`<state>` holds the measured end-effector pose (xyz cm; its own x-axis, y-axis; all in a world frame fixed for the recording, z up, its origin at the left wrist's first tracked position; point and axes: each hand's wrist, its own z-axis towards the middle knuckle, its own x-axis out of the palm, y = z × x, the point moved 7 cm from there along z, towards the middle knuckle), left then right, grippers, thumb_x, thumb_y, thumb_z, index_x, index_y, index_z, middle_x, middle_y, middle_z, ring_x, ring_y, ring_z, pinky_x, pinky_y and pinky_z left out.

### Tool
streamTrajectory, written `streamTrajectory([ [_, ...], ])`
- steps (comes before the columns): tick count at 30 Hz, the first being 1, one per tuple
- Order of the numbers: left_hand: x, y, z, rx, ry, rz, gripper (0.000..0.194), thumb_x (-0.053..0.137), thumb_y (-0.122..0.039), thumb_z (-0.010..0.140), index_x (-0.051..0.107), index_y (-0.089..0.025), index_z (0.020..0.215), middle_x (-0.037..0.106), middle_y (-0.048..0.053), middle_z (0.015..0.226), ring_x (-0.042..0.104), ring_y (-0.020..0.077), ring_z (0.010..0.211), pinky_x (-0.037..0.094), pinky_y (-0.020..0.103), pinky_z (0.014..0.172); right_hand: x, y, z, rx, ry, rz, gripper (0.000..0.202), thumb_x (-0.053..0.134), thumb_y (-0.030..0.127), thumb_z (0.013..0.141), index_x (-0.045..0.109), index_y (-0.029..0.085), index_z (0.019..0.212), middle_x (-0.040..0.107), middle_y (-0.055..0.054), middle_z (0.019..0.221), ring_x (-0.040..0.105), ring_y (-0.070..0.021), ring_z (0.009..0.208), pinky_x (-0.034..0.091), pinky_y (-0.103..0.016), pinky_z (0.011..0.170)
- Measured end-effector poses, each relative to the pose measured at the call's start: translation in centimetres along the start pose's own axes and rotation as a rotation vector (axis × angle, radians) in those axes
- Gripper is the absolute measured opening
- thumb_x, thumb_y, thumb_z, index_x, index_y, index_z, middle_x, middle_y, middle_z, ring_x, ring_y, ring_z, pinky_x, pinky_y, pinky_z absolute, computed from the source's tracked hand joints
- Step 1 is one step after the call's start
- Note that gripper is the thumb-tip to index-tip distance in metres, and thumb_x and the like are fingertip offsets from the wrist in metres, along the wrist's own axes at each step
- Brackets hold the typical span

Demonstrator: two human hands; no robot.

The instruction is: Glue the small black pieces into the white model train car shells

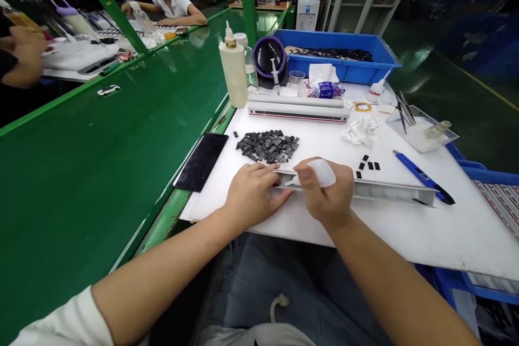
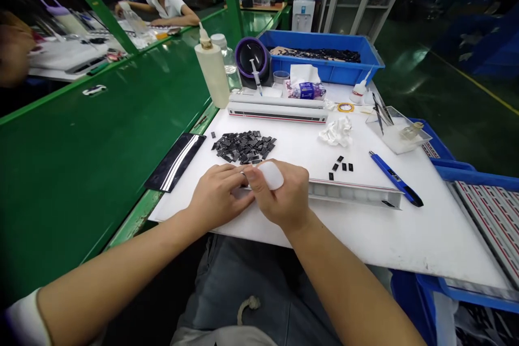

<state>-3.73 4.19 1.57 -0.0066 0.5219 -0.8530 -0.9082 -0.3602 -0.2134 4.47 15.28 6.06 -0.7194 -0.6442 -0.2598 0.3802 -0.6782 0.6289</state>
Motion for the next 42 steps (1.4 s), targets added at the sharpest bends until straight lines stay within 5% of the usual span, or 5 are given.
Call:
streamTrajectory([
  [16,0.13,0.15,0.17,-0.011,0.03,-0.017,0.024,0.064,-0.038,0.085,0.065,-0.017,0.073,0.074,0.008,0.101,0.066,0.0242,0.093,0.051,0.037,0.079,0.97,-0.44,0.08,0.06,0.05,-0.045,0.035,0.053,0.032,0.095,0.056,0.017,0.064,0.046,0.003,0.052,0.041,-0.0086,0.048,0.034,-0.024,0.05],
  [42,0.1,0.1,0.08,0.004,0.009,-0.014,0.026,0.064,-0.04,0.086,0.064,-0.018,0.073,0.074,0.007,0.1,0.066,0.0237,0.091,0.052,0.038,0.081,0.81,-0.5,0.18,0.072,0.031,-0.062,0.039,0.054,0.031,0.094,0.047,0.018,0.058,0.043,0.004,0.051,0.038,-0.0071,0.047,0.032,-0.023,0.05],
])
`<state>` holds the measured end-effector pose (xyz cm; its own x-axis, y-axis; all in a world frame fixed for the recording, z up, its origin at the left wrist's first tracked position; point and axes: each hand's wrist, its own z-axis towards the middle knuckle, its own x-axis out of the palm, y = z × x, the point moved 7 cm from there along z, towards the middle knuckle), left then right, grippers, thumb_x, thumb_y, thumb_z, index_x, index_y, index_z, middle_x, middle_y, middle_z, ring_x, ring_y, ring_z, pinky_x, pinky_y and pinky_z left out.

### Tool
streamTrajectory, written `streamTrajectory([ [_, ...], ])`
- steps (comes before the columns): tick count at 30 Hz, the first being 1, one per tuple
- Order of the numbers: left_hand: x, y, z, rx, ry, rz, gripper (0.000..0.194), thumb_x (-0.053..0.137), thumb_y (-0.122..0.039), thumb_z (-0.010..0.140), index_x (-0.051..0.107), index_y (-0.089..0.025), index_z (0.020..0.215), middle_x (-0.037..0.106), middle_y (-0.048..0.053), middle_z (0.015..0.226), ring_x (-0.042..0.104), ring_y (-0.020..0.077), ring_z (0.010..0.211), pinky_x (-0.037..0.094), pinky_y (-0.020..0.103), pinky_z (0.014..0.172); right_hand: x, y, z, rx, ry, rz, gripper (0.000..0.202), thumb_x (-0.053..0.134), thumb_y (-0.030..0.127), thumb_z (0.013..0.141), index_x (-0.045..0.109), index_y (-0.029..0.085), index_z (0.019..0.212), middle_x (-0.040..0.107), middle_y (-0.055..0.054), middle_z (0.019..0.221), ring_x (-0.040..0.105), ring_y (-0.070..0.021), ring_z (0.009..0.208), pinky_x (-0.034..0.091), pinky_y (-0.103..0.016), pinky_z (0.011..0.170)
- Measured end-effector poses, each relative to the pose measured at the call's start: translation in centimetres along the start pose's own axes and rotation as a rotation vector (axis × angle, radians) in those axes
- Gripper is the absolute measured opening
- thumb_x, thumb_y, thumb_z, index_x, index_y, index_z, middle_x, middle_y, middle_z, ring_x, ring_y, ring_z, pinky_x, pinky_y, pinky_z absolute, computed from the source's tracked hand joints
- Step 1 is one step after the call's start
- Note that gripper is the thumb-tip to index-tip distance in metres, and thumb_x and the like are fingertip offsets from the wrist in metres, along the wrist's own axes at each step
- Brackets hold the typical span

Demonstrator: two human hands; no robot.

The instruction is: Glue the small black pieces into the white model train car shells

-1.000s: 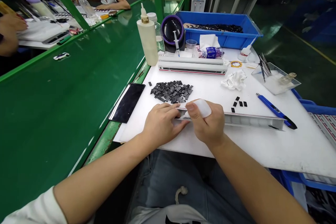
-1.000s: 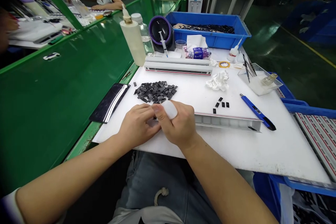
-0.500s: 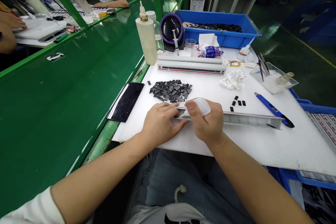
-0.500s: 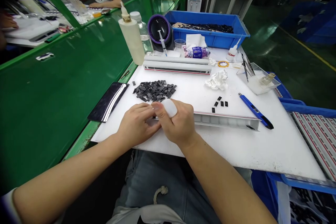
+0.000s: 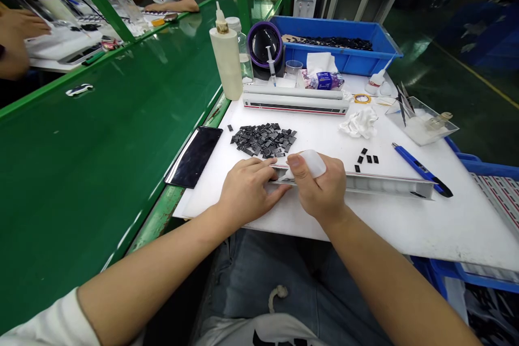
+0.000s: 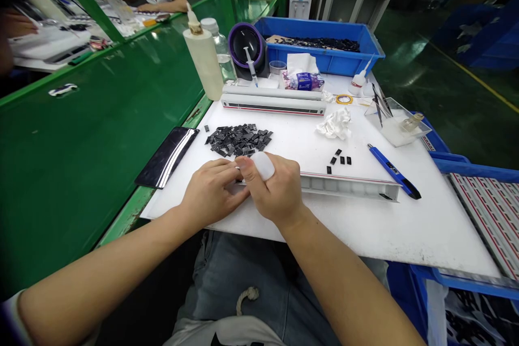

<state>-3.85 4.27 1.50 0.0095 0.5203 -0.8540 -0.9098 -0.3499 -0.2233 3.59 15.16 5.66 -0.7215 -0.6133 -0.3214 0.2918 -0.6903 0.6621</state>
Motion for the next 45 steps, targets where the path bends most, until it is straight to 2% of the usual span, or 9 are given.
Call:
streamTrajectory([
  [7,0.1,0.1,0.0,-0.016,0.012,-0.018,0.023,0.064,-0.04,0.085,0.066,-0.019,0.076,0.074,0.005,0.107,0.066,0.0239,0.091,0.052,0.039,0.082,-0.2,-0.1,0.0,0.007,-0.012,-0.005,0.042,0.054,0.033,0.095,0.044,0.019,0.056,0.044,0.004,0.051,0.039,-0.0073,0.047,0.031,-0.024,0.049],
  [30,0.0,0.1,0.0,-0.023,0.01,-0.02,0.025,0.065,-0.043,0.086,0.065,-0.02,0.076,0.072,0.004,0.114,0.067,0.0233,0.091,0.052,0.04,0.084,-0.3,-0.7,-0.2,0.082,-0.009,-0.012,0.038,0.055,0.037,0.094,0.061,0.017,0.063,0.05,0.003,0.051,0.045,-0.0088,0.048,0.036,-0.025,0.05],
  [34,-0.2,0.0,0.0,-0.011,-0.002,-0.016,0.026,0.066,-0.043,0.084,0.064,-0.02,0.074,0.073,0.005,0.113,0.067,0.0238,0.089,0.054,0.04,0.082,-0.4,-1.4,-0.5,0.185,-0.04,0.087,0.037,0.057,0.043,0.091,0.064,0.017,0.066,0.052,0.002,0.052,0.048,-0.0103,0.05,0.038,-0.025,0.05],
  [37,-0.4,0.0,0.0,0.005,-0.019,-0.009,0.024,0.069,-0.041,0.082,0.063,-0.019,0.073,0.073,0.006,0.112,0.067,0.0255,0.091,0.055,0.042,0.081,-2.8,-2.6,-0.2,0.325,-0.268,0.367,0.039,0.059,0.051,0.087,0.065,0.017,0.069,0.054,0.001,0.054,0.047,-0.0102,0.045,0.036,-0.025,0.043],
  [40,-0.3,0.0,0.0,0.028,-0.028,-0.005,0.023,0.069,-0.039,0.082,0.063,-0.019,0.073,0.073,0.006,0.111,0.068,0.0262,0.091,0.055,0.043,0.081,-7.1,-4.2,0.9,0.387,-0.528,0.648,0.036,0.06,0.05,0.082,0.066,0.017,0.071,0.052,0.001,0.054,0.044,-0.0093,0.041,0.034,-0.024,0.039],
  [42,-0.3,0.0,0.0,0.036,-0.039,-0.007,0.023,0.069,-0.039,0.082,0.063,-0.019,0.073,0.074,0.006,0.11,0.068,0.0264,0.092,0.056,0.043,0.081,-10.0,-5.5,2.2,0.412,-0.549,0.729,0.027,0.061,0.044,0.078,0.067,0.017,0.074,0.057,0.0,0.06,0.051,-0.0108,0.049,0.039,-0.024,0.043],
  [45,-0.2,0.2,0.0,0.029,-0.047,-0.007,0.024,0.069,-0.039,0.083,0.062,-0.018,0.071,0.073,0.007,0.11,0.068,0.0266,0.091,0.056,0.044,0.081,-13.3,-7.9,4.5,0.457,-0.392,0.763,0.018,0.064,0.035,0.074,0.067,0.02,0.082,0.064,-0.003,0.08,0.062,-0.0131,0.069,0.046,-0.022,0.05],
])
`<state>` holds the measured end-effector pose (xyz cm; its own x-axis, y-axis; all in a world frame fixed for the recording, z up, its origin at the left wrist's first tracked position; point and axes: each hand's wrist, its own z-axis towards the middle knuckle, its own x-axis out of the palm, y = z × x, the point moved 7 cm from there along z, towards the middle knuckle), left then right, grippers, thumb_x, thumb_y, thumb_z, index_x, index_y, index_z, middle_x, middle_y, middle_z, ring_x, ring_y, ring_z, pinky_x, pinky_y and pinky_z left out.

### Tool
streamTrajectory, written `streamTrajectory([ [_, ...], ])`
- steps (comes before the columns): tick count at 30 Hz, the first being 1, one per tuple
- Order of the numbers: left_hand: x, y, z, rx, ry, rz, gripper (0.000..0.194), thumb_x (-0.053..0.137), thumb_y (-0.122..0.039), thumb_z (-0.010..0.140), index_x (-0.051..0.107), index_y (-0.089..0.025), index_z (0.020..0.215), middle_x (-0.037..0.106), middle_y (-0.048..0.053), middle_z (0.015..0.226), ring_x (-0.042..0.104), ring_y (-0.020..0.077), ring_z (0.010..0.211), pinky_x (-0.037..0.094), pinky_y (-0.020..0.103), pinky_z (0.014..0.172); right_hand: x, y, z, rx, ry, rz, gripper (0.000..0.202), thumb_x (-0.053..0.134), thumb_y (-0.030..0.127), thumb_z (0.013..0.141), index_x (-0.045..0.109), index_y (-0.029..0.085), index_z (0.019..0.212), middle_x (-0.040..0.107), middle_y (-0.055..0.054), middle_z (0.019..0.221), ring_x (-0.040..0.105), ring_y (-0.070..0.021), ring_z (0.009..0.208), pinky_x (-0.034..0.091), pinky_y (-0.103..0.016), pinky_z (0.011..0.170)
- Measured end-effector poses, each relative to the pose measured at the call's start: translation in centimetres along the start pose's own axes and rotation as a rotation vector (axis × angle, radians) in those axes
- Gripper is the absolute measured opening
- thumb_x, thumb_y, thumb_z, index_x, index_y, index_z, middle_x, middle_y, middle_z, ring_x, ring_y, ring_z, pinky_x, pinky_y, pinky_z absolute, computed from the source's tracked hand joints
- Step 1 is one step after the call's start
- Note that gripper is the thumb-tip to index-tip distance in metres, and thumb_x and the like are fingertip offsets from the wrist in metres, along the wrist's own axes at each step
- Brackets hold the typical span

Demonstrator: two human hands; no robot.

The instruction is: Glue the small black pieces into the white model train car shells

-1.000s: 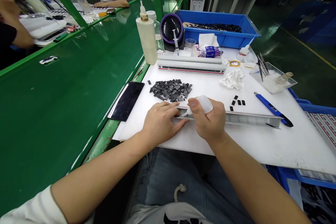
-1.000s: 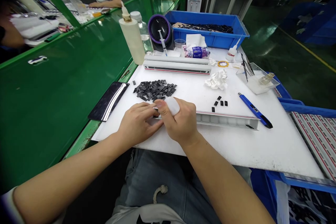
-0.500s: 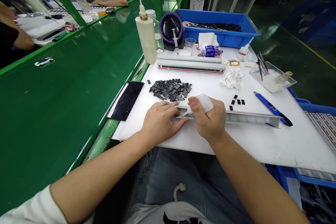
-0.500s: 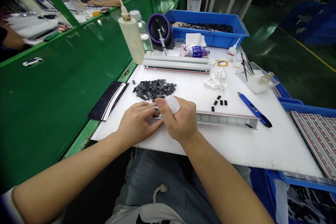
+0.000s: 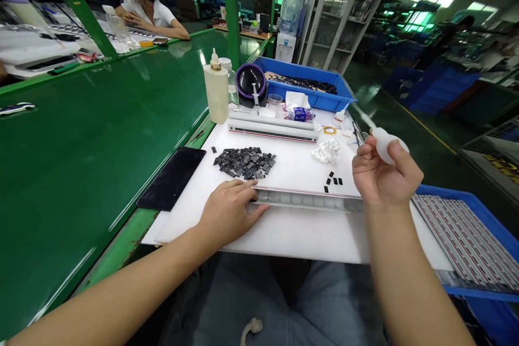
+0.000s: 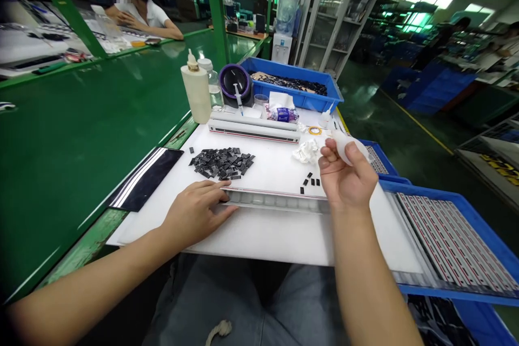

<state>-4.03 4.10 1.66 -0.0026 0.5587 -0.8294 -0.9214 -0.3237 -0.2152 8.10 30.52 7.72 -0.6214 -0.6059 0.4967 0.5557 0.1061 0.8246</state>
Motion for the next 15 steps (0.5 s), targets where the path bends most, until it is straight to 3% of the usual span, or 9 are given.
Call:
streamTrajectory([
  [3,0.0,0.1,-0.1,-0.015,-0.001,0.004,0.025,0.07,-0.039,0.081,0.062,-0.019,0.07,0.073,0.007,0.111,0.068,0.0269,0.091,0.056,0.044,0.081,-2.1,0.0,2.8,0.103,0.122,-0.022,0.028,0.069,0.034,0.069,0.066,0.021,0.094,0.064,-0.004,0.091,0.063,-0.0136,0.081,0.049,-0.022,0.057],
  [5,-0.1,0.2,-0.1,-0.021,-0.005,0.006,0.024,0.072,-0.039,0.08,0.063,-0.019,0.069,0.073,0.007,0.111,0.068,0.0272,0.092,0.057,0.043,0.082,-3.4,-0.5,4.1,0.155,0.12,-0.081,0.037,0.073,0.035,0.065,0.062,0.023,0.098,0.063,-0.001,0.09,0.061,-0.0129,0.08,0.051,-0.025,0.066],
  [10,-0.2,0.2,-0.1,-0.01,-0.019,0.013,0.024,0.072,-0.038,0.08,0.064,-0.019,0.068,0.074,0.007,0.109,0.068,0.0274,0.092,0.057,0.044,0.083,-5.6,-1.5,5.9,0.12,0.085,-0.875,0.047,0.068,0.048,0.068,0.059,0.019,0.105,0.065,-0.005,0.094,0.061,-0.0168,0.08,0.049,-0.034,0.074],
  [15,-0.3,0.3,0.0,-0.01,-0.022,0.021,0.023,0.071,-0.036,0.08,0.065,-0.018,0.067,0.074,0.008,0.109,0.069,0.0273,0.091,0.058,0.044,0.082,-6.1,-2.3,6.3,0.031,0.059,-1.268,0.028,0.073,0.022,0.061,0.061,0.017,0.086,0.064,-0.004,0.081,0.057,-0.0188,0.079,0.043,-0.035,0.082],
])
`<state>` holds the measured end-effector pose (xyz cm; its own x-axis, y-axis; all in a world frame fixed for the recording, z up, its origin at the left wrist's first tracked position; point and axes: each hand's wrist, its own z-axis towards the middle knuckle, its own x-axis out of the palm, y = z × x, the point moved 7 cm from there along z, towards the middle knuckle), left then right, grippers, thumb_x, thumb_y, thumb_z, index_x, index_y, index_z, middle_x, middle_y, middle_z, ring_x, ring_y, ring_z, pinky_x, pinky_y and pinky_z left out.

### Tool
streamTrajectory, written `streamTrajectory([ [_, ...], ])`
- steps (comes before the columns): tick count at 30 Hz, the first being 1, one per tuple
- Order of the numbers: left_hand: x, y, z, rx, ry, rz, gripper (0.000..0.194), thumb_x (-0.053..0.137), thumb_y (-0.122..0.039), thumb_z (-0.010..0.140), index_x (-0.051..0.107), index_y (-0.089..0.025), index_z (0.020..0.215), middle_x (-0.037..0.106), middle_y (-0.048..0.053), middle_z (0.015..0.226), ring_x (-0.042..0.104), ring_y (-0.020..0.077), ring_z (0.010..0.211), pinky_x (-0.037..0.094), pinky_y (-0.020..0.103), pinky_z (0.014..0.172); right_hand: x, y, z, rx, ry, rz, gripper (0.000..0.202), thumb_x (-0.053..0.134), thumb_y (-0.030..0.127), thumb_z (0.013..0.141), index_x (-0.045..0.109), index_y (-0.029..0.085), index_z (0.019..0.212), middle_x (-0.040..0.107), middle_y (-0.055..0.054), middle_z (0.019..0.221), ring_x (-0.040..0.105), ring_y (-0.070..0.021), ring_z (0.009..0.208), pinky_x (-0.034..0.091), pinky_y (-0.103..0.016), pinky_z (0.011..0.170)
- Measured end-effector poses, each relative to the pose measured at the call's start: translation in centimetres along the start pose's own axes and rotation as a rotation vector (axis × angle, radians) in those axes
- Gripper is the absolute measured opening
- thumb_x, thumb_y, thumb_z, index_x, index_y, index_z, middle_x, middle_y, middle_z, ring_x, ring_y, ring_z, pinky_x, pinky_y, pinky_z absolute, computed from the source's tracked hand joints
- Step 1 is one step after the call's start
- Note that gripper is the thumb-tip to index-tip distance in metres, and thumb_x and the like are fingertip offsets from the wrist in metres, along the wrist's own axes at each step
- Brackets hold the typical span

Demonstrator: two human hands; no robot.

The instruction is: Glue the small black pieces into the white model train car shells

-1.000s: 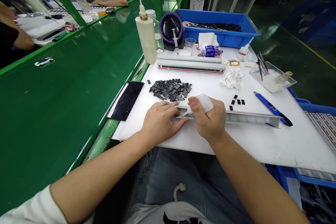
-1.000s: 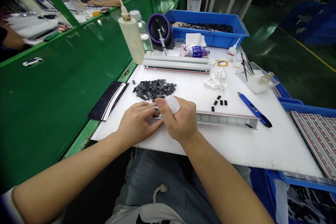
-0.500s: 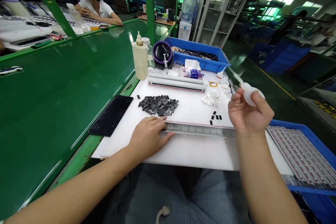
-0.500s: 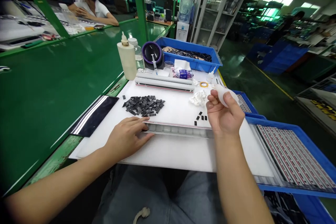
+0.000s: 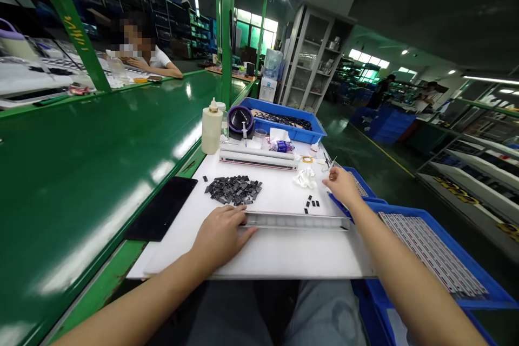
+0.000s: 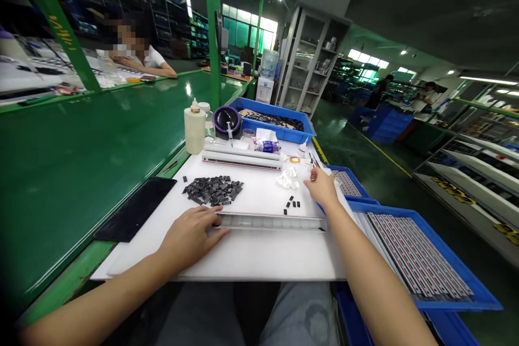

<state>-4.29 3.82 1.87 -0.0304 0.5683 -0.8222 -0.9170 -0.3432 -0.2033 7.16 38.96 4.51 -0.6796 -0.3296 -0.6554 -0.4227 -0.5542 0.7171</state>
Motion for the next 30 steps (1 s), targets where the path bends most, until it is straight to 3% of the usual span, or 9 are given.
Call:
streamTrajectory([
  [5,-0.1,0.1,0.0,0.01,-0.007,0.022,0.025,0.068,-0.038,0.082,0.064,-0.018,0.067,0.074,0.008,0.109,0.069,0.029,0.094,0.058,0.045,0.082,1.5,-0.2,-0.5,-0.033,0.04,-0.194,0.019,0.07,0.014,0.064,0.059,0.018,0.079,0.065,-0.003,0.078,0.056,-0.0175,0.074,0.04,-0.031,0.074],
  [10,-0.1,0.0,-0.1,0.029,-0.024,0.021,0.026,0.064,-0.039,0.084,0.064,-0.018,0.067,0.074,0.008,0.108,0.069,0.0279,0.089,0.057,0.043,0.08,0.8,-0.5,-1.0,-0.064,0.078,-0.226,0.036,0.073,0.018,0.064,0.062,0.016,0.097,0.069,-0.005,0.087,0.062,-0.0167,0.076,0.043,-0.027,0.072],
  [13,-0.1,0.0,-0.1,0.03,-0.034,0.018,0.027,0.063,-0.039,0.084,0.064,-0.018,0.067,0.074,0.009,0.107,0.069,0.028,0.09,0.056,0.043,0.08,-2.0,-0.8,-0.6,-0.089,0.029,-0.223,0.033,0.071,0.022,0.067,0.064,0.018,0.1,0.07,-0.004,0.089,0.063,-0.0163,0.079,0.044,-0.026,0.078],
  [15,0.0,0.1,-0.1,0.021,-0.022,0.02,0.028,0.062,-0.04,0.085,0.065,-0.018,0.068,0.074,0.009,0.107,0.068,0.0282,0.091,0.056,0.043,0.081,-4.8,-1.7,0.2,-0.06,-0.089,-0.233,0.025,0.065,0.027,0.073,0.065,0.018,0.097,0.069,-0.005,0.086,0.062,-0.0184,0.081,0.044,-0.029,0.081],
  [19,0.5,0.5,-0.1,-0.001,0.012,0.015,0.031,0.06,-0.043,0.087,0.065,-0.018,0.07,0.074,0.008,0.108,0.067,0.0278,0.093,0.055,0.043,0.083,-8.9,-5.2,2.2,0.096,-0.302,-0.214,0.042,0.059,0.04,0.077,0.063,0.013,0.109,0.068,-0.008,0.082,0.061,-0.0218,0.074,0.044,-0.033,0.071],
  [23,0.8,0.7,-0.2,0.002,0.012,0.014,0.031,0.06,-0.044,0.088,0.064,-0.019,0.07,0.074,0.007,0.108,0.067,0.0279,0.094,0.054,0.043,0.084,-8.3,-7.5,3.9,0.145,-0.279,-0.138,0.039,0.064,0.042,0.069,0.071,0.014,0.096,0.071,-0.008,0.077,0.061,-0.0207,0.066,0.044,-0.031,0.064],
  [27,0.8,0.9,-0.3,0.0,0.001,0.013,0.032,0.059,-0.046,0.088,0.064,-0.02,0.07,0.073,0.006,0.109,0.066,0.0278,0.096,0.053,0.042,0.084,-7.8,-7.0,4.3,0.107,-0.352,-0.085,0.031,0.061,0.042,0.071,0.073,0.016,0.08,0.073,-0.01,0.079,0.062,-0.0231,0.073,0.043,-0.032,0.068],
  [30,0.8,0.9,-0.4,0.008,-0.007,0.014,0.033,0.058,-0.047,0.089,0.063,-0.02,0.069,0.073,0.006,0.109,0.066,0.0274,0.096,0.054,0.042,0.083,-8.0,-6.1,4.0,0.087,-0.422,-0.042,0.028,0.063,0.043,0.066,0.071,0.017,0.072,0.07,-0.008,0.069,0.059,-0.023,0.069,0.041,-0.034,0.068],
])
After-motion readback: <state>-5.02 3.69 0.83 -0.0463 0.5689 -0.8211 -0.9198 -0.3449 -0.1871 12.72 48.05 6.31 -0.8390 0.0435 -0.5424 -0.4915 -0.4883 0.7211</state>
